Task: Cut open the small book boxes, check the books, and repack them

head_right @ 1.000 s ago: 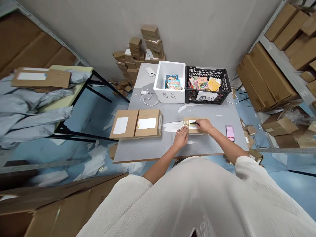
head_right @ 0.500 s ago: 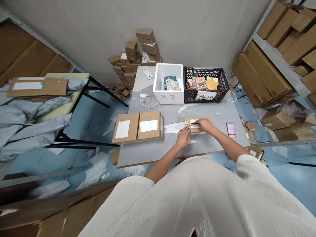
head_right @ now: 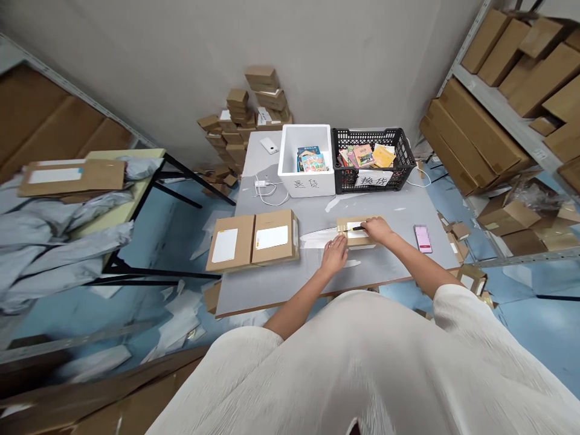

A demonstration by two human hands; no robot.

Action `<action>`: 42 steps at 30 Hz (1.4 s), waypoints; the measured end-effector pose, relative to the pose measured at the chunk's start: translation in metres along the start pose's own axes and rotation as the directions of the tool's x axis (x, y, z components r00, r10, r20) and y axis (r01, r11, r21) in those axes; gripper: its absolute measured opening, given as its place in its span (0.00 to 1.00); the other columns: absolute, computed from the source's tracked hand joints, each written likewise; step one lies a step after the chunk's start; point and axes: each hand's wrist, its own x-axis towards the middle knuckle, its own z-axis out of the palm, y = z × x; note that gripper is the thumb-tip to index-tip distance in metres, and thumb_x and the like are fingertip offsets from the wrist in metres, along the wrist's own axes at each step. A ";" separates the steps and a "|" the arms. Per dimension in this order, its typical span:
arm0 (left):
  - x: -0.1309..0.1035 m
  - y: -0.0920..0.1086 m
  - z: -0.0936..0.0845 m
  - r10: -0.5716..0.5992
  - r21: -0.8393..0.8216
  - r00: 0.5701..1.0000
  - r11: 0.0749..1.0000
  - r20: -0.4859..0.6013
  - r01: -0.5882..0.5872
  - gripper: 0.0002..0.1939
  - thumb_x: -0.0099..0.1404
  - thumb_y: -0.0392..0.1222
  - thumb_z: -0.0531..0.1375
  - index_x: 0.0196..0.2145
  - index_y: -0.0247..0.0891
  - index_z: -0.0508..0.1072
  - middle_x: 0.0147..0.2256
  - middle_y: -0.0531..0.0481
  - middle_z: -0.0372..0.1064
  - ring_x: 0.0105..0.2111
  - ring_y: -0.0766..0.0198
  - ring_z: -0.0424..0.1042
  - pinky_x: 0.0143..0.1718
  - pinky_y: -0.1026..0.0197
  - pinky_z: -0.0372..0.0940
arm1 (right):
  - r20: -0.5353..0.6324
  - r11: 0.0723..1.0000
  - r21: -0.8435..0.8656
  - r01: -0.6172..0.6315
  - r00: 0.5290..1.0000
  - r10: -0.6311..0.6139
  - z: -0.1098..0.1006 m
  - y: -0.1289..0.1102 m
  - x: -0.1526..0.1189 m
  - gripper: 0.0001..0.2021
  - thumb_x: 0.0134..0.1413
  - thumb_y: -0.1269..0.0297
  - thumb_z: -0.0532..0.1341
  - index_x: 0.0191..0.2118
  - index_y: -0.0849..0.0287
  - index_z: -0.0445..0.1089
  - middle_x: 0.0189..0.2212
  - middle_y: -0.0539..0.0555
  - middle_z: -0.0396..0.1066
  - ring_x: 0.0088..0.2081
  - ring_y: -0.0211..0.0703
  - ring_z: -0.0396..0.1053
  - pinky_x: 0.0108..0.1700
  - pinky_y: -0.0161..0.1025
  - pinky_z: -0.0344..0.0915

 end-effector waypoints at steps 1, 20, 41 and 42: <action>0.001 0.002 0.000 -0.015 0.009 1.000 1.000 -0.012 0.015 0.28 0.78 0.40 0.50 0.72 0.41 0.65 0.73 0.40 0.64 0.74 0.52 0.60 0.72 0.44 0.57 | 0.002 1.000 -0.001 0.002 1.000 -0.002 0.000 0.004 -0.001 0.17 0.78 0.63 0.54 0.59 0.57 0.78 0.52 0.64 0.81 0.53 0.54 0.77 0.52 0.43 0.63; 0.029 0.044 0.001 -0.339 0.175 0.938 0.922 -0.073 0.346 0.27 0.79 0.43 0.51 0.72 0.42 0.65 0.66 0.35 0.70 0.66 0.43 0.67 0.66 0.42 0.61 | 0.016 1.000 0.001 -0.006 1.000 0.006 0.024 0.096 -0.024 0.18 0.75 0.66 0.54 0.58 0.59 0.79 0.52 0.69 0.80 0.53 0.58 0.77 0.52 0.47 0.63; 0.077 0.080 0.016 -0.278 0.162 0.961 0.948 0.005 0.274 0.28 0.73 0.40 0.58 0.68 0.42 0.67 0.70 0.34 0.62 0.71 0.42 0.61 0.72 0.39 0.56 | 0.022 0.847 0.492 -0.200 0.976 0.218 0.087 0.194 -0.086 0.16 0.72 0.58 0.57 0.54 0.54 0.79 0.45 0.57 0.84 0.45 0.51 0.78 0.41 0.38 0.65; 0.084 0.083 0.018 -0.225 0.144 0.974 0.965 0.038 0.217 0.29 0.72 0.42 0.59 0.70 0.44 0.66 0.70 0.35 0.62 0.70 0.42 0.61 0.71 0.40 0.56 | 0.013 0.815 0.545 -0.197 0.974 0.227 0.095 0.187 -0.089 0.15 0.72 0.57 0.57 0.53 0.54 0.79 0.44 0.56 0.84 0.44 0.50 0.79 0.41 0.37 0.65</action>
